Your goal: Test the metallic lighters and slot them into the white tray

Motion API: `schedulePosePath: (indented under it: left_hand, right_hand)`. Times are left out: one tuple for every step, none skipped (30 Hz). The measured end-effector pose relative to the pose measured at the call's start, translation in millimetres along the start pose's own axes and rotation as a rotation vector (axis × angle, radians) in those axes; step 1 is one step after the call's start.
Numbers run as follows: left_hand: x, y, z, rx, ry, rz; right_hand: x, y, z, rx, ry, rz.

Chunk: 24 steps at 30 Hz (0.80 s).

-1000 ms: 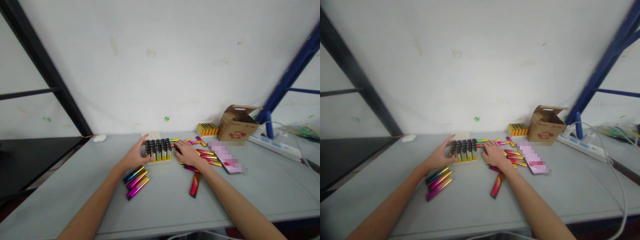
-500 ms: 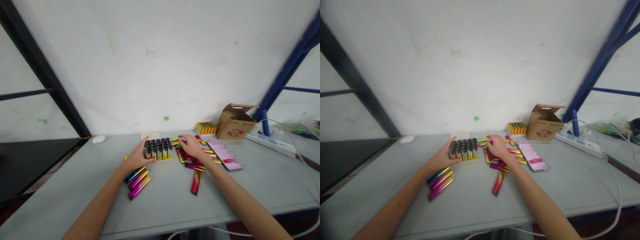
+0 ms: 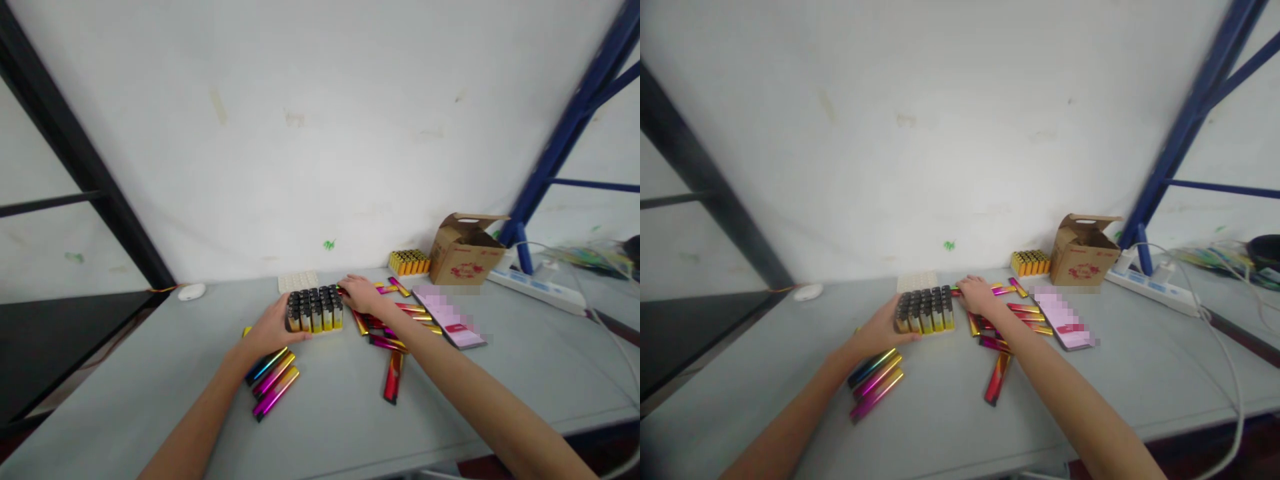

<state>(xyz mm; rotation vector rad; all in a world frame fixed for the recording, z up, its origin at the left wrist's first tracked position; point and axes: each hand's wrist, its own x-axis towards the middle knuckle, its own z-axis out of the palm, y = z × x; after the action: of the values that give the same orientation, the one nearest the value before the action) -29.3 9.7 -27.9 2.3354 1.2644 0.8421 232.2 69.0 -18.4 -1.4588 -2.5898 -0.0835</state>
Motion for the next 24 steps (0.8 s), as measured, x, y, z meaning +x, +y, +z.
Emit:
schedulePosePath:
  left_hand:
    - [0.2,-0.6,0.4,0.009,-0.002,-0.003]
    - [0.2,-1.0,0.7,0.017,-0.004,-0.007]
    - [0.2,-1.1,1.1,0.021,-0.005,-0.011]
    - [0.2,-0.9,1.4,0.022,-0.004,-0.012]
    - [0.1,-0.6,1.6,0.019,-0.001,-0.011]
    - [0.0,-0.1,1.8,0.015,0.001,-0.009]
    - [-0.1,0.3,2.0,0.011,0.003,-0.009]
    - [-0.2,0.6,2.1,0.008,0.003,-0.012]
    - [-0.2,0.7,2.2,0.006,0.003,-0.016]
    - [-0.3,0.6,2.4,0.005,0.002,-0.02]
    - [-0.4,0.3,2.5,0.003,0.001,-0.023]
    - [-0.6,-0.3,2.7,0.0,0.001,-0.025]
    - [-0.7,-0.9,3.0,-0.002,0.003,-0.025]
    - [-0.9,-1.6,3.3,-0.004,0.005,-0.025]
    - [-1.2,-2.1,3.6,-0.006,0.005,-0.024]
    - [-1.4,-2.5,3.8,-0.007,0.005,-0.024]
    - [-1.6,-2.7,4.1,-0.006,0.005,-0.024]
    - [-1.8,-2.8,4.3,-0.004,0.005,-0.024]
    - [-2.0,-2.6,4.4,-0.001,0.005,-0.025]
    - [-2.1,-2.4,4.5,0.002,0.007,-0.026]
    - [-2.2,-2.2,4.5,0.003,0.007,-0.027]
    - [-2.2,-1.9,4.4,0.003,0.007,-0.028]
    - [-2.3,-1.6,4.3,0.002,0.005,-0.031]
    - [-2.4,-1.4,4.2,0.001,0.002,-0.033]
  right_hand:
    - [1.2,-2.1,-1.7,-0.013,-0.009,0.01]
    - [2.8,-4.1,-3.1,-0.025,-0.02,0.022]
    - [4.9,-6.2,-4.1,-0.037,-0.034,0.035]
    - [7.5,-8.2,-4.7,-0.049,-0.049,0.048]
    - [10.4,-10.3,-4.9,-0.059,-0.063,0.06]
    - [13.4,-12.5,-4.8,-0.069,-0.075,0.069]
    - [16.3,-14.6,-4.4,-0.077,-0.084,0.077]
    - [19.1,-16.7,-4.0,-0.084,-0.091,0.085]
    - [21.6,-18.5,-3.6,-0.089,-0.096,0.092]
    - [23.6,-19.9,-3.1,-0.093,-0.1,0.098]
    - [25.2,-20.8,-2.6,-0.096,-0.104,0.104]
    - [26.4,-21.1,-2.0,-0.097,-0.107,0.107]
    - [27.0,-20.7,-1.2,-0.096,-0.107,0.11]
    - [27.3,-19.8,-0.2,-0.094,-0.104,0.111]
    - [27.4,-18.3,0.9,-0.09,-0.099,0.113]
    - [27.3,-16.4,2.0,-0.082,-0.091,0.115]
    - [27.2,-14.0,3.0,-0.071,-0.081,0.116]
    - [27.2,-11.4,3.7,-0.057,-0.069,0.116]
    - [27.3,-8.4,4.0,-0.039,-0.055,0.114]
    - [27.5,-5.3,3.7,-0.019,-0.038,0.112]
    - [27.6,-1.9,2.8,0.002,-0.017,0.112]
    - [27.5,1.7,1.3,0.024,0.009,0.114]
    - [26.6,5.5,-0.7,0.045,0.038,0.12]
    - [24.7,9.3,-3.1,0.06,0.069,0.13]
